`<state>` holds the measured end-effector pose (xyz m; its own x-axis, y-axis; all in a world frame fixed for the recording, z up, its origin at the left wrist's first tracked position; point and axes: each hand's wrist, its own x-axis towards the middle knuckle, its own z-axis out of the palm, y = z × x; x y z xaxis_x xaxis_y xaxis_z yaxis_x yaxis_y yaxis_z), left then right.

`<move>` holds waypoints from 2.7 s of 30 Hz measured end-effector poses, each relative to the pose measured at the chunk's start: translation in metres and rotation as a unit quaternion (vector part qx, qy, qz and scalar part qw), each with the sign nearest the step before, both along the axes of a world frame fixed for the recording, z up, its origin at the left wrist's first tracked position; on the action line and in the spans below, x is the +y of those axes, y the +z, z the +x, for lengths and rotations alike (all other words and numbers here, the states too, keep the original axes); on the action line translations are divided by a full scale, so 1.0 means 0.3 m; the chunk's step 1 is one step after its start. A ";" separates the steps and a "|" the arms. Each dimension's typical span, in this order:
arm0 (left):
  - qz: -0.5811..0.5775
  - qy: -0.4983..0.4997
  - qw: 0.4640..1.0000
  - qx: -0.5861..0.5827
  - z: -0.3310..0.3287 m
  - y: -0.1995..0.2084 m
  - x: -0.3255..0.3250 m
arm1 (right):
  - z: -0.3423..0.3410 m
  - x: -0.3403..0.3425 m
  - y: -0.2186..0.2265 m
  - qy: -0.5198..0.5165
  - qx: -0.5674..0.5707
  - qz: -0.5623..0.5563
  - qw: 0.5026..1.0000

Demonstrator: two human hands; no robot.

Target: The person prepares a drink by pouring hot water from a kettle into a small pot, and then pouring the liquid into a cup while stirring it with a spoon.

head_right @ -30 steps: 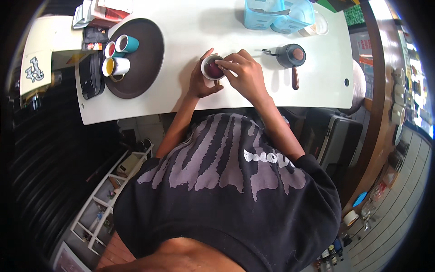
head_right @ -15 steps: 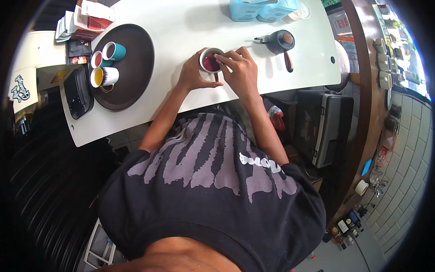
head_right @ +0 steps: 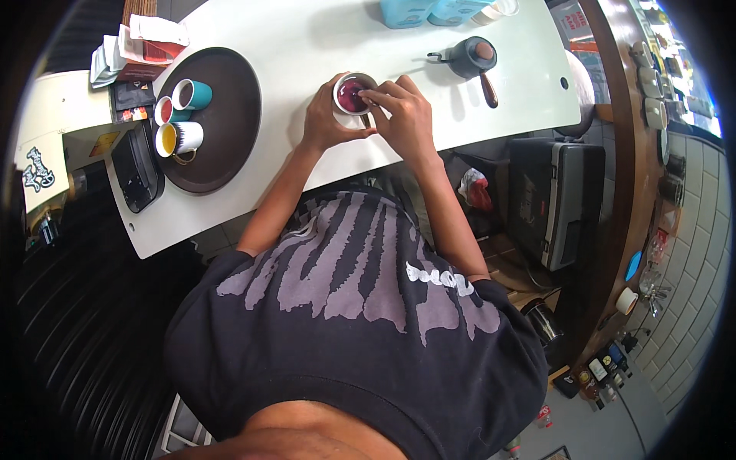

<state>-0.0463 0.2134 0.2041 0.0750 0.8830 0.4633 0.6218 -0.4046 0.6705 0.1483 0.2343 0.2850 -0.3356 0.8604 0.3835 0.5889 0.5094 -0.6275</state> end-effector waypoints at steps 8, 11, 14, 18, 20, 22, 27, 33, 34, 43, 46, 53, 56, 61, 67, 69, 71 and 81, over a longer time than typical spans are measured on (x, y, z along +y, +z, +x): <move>-0.014 -0.006 1.000 -0.017 0.081 -0.003 -0.016 | 0.084 0.005 0.006 0.056 0.012 -0.028 0.998; -0.009 -0.009 1.000 -0.008 0.101 0.002 -0.013 | 0.095 0.011 0.003 0.019 0.002 0.011 1.000; -0.011 -0.014 1.000 -0.010 0.101 -0.002 -0.013 | 0.103 0.009 0.018 0.060 0.006 -0.028 0.998; 0.000 -0.016 1.000 0.000 0.147 -0.015 -0.025 | 0.136 0.004 0.010 0.045 0.005 -0.010 0.999; -0.007 -0.023 1.000 -0.009 0.145 -0.009 -0.021 | 0.137 0.005 0.020 0.066 0.008 -0.013 0.998; -0.008 -0.024 1.000 -0.006 0.163 -0.005 -0.027 | 0.157 0.000 0.022 0.054 0.003 -0.013 0.998; -0.009 -0.030 0.999 0.006 0.205 0.003 -0.035 | 0.219 -0.005 0.029 0.056 -0.005 -0.015 0.998; 0.013 -0.034 0.999 0.017 0.269 -0.013 -0.048 | 0.278 -0.028 0.016 0.040 0.001 -0.007 0.999; 0.005 -0.034 0.999 0.014 0.271 -0.012 -0.051 | 0.286 -0.030 0.015 0.066 0.005 -0.030 0.997; 0.015 -0.037 0.999 0.026 0.303 -0.019 -0.054 | 0.309 -0.043 0.001 0.051 0.007 -0.008 0.999; 0.025 -0.033 0.999 0.021 0.303 -0.019 -0.054 | 0.311 -0.047 0.010 0.047 0.002 0.003 0.999; 0.022 -0.027 0.999 0.011 0.268 -0.012 -0.047 | 0.269 -0.054 0.022 0.047 0.006 0.002 0.999; 0.035 -0.030 0.999 0.018 0.266 -0.016 -0.045 | 0.255 -0.057 -0.004 0.010 0.019 0.030 0.999; 0.029 -0.043 0.999 0.016 0.262 -0.008 -0.047 | 0.263 -0.057 0.000 0.025 0.005 0.028 0.999; -0.005 -0.071 0.997 -0.007 0.262 0.007 -0.058 | 0.288 -0.051 0.008 0.051 -0.008 0.003 0.999; -0.024 -0.077 0.997 -0.019 0.262 0.006 -0.054 | 0.295 -0.046 0.017 0.038 -0.014 0.003 0.999; -0.016 -0.089 0.996 0.005 0.260 0.004 -0.055 | 0.308 -0.043 0.016 0.076 -0.021 -0.035 0.996; -0.038 -0.110 0.993 -0.017 0.260 0.005 -0.057 | 0.323 -0.037 0.035 0.067 -0.023 -0.038 0.997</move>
<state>0.0318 0.1964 0.2056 0.2548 0.8792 0.4025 0.5002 -0.4761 0.7233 0.2452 0.2232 0.2954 -0.4658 0.8321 0.3011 0.5474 0.5383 -0.6407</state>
